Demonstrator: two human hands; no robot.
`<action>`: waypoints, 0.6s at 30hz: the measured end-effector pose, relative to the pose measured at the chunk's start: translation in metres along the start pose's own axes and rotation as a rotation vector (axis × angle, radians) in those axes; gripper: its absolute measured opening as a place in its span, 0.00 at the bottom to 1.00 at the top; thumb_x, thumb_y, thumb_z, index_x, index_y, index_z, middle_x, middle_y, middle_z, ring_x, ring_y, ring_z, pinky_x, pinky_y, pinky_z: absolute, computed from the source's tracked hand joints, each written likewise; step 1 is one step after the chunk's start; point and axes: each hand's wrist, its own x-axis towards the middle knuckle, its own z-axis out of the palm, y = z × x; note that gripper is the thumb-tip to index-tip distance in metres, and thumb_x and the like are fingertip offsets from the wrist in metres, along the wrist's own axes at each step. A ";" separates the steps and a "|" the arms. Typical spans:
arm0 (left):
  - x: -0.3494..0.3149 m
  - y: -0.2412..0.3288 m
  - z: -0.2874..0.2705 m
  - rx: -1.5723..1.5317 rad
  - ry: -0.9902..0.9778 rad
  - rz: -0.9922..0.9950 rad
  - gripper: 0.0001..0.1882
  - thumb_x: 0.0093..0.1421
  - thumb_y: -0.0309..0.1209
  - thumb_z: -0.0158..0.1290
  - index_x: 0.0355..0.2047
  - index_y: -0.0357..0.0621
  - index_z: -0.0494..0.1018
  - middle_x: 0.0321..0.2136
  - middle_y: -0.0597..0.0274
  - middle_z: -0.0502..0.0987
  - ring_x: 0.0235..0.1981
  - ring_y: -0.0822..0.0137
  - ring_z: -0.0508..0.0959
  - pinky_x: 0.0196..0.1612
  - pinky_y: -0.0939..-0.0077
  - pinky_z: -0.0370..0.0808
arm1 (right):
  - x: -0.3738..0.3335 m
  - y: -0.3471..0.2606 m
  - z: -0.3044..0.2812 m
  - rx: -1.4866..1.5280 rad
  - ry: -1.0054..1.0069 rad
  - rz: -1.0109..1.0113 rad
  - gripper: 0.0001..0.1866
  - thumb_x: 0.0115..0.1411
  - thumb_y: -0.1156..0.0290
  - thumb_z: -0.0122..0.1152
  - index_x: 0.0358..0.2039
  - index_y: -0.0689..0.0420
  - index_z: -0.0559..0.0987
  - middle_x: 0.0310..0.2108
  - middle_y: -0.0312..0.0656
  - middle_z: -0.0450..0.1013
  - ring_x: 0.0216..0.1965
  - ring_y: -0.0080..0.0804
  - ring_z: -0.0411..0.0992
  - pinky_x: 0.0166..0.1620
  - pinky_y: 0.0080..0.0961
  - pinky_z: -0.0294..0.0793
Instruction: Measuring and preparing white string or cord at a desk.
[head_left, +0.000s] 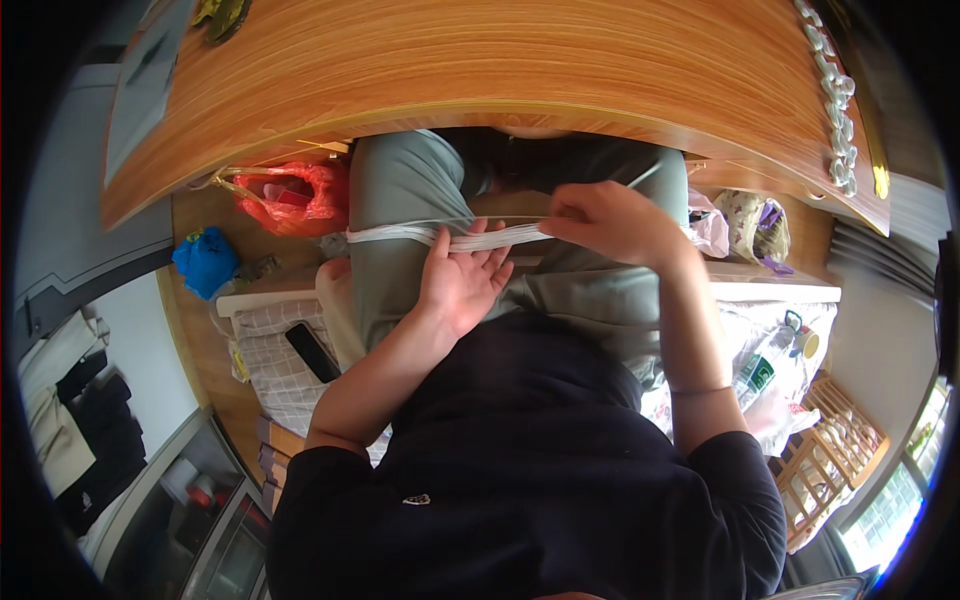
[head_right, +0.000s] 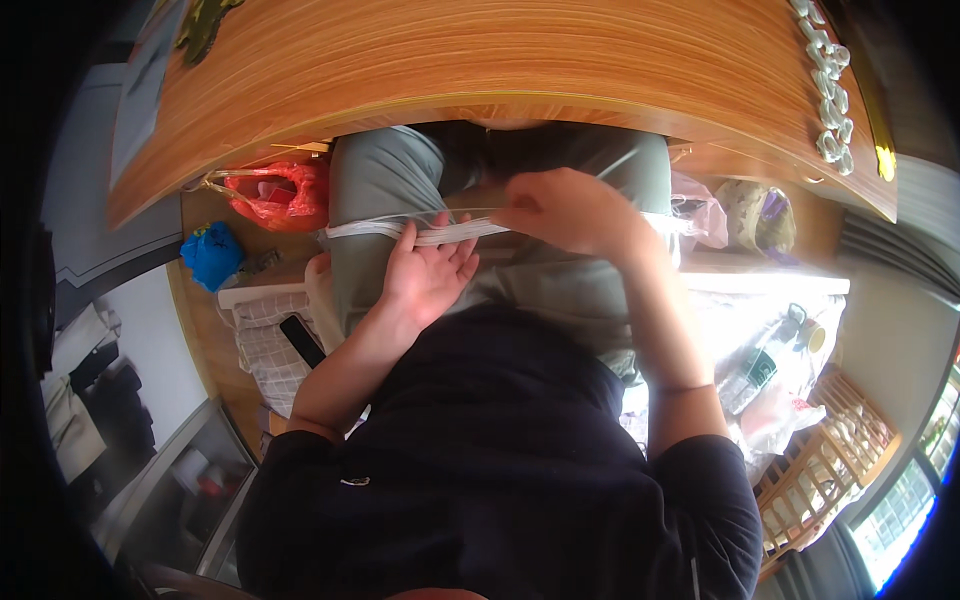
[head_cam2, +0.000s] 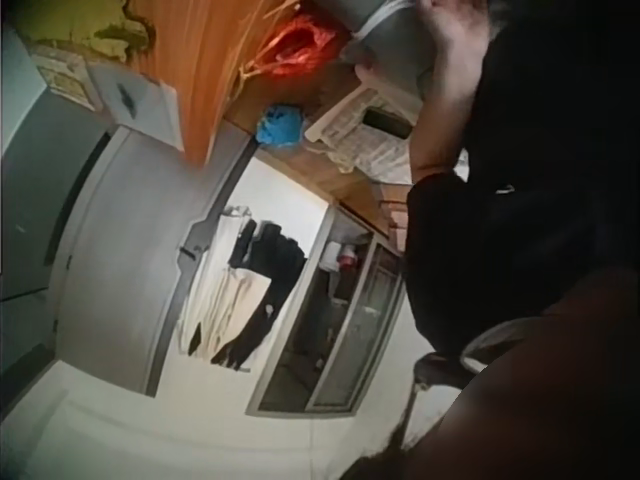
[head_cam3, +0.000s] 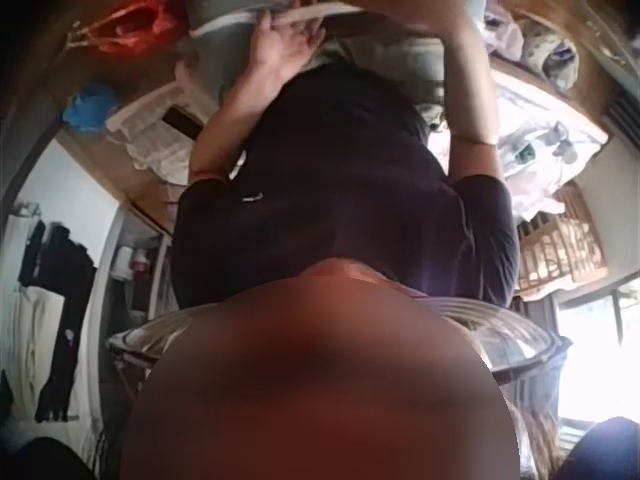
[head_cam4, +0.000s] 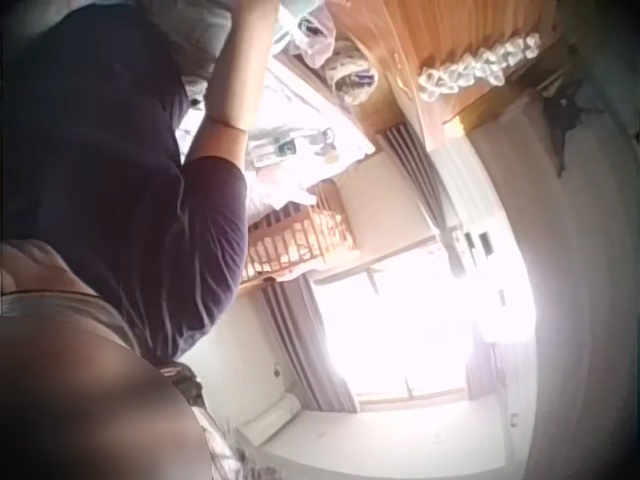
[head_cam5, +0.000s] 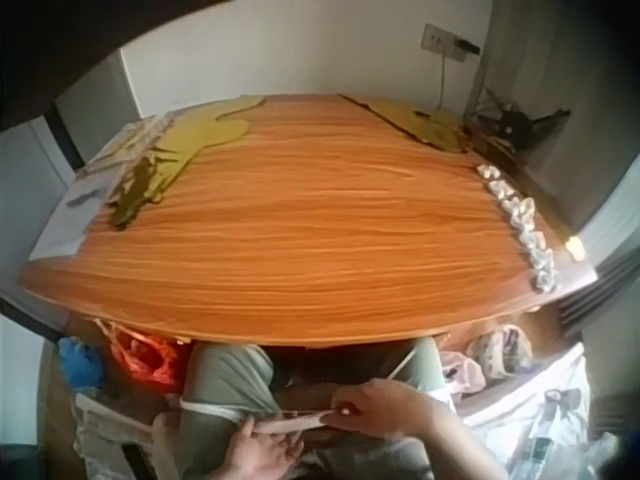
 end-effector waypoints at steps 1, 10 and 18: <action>-0.007 0.004 -0.001 0.015 -0.038 -0.033 0.22 0.68 0.53 0.37 0.48 0.52 0.68 0.53 0.68 0.68 0.53 0.69 0.66 0.55 0.68 0.61 | -0.005 -0.001 -0.008 -0.033 -0.077 0.052 0.13 0.62 0.63 0.57 0.29 0.61 0.75 0.19 0.42 0.71 0.21 0.31 0.68 0.26 0.27 0.65; -0.100 0.004 0.049 0.548 -0.180 0.490 0.28 0.58 0.34 0.51 0.57 0.42 0.57 0.50 0.63 0.63 0.52 0.69 0.61 0.54 0.75 0.55 | -0.044 -0.069 -0.062 0.293 -0.043 -0.152 0.05 0.60 0.77 0.56 0.36 0.63 0.78 0.27 0.36 0.74 0.28 0.18 0.68 0.31 0.17 0.66; -0.081 0.070 0.162 1.643 -1.021 0.687 0.16 0.52 0.32 0.64 0.38 0.45 0.72 0.30 0.68 0.74 0.36 0.69 0.74 0.41 0.73 0.70 | -0.040 -0.118 -0.073 0.461 -0.050 -0.438 0.07 0.62 0.82 0.51 0.39 0.63 0.77 0.34 0.36 0.74 0.33 0.19 0.70 0.37 0.16 0.69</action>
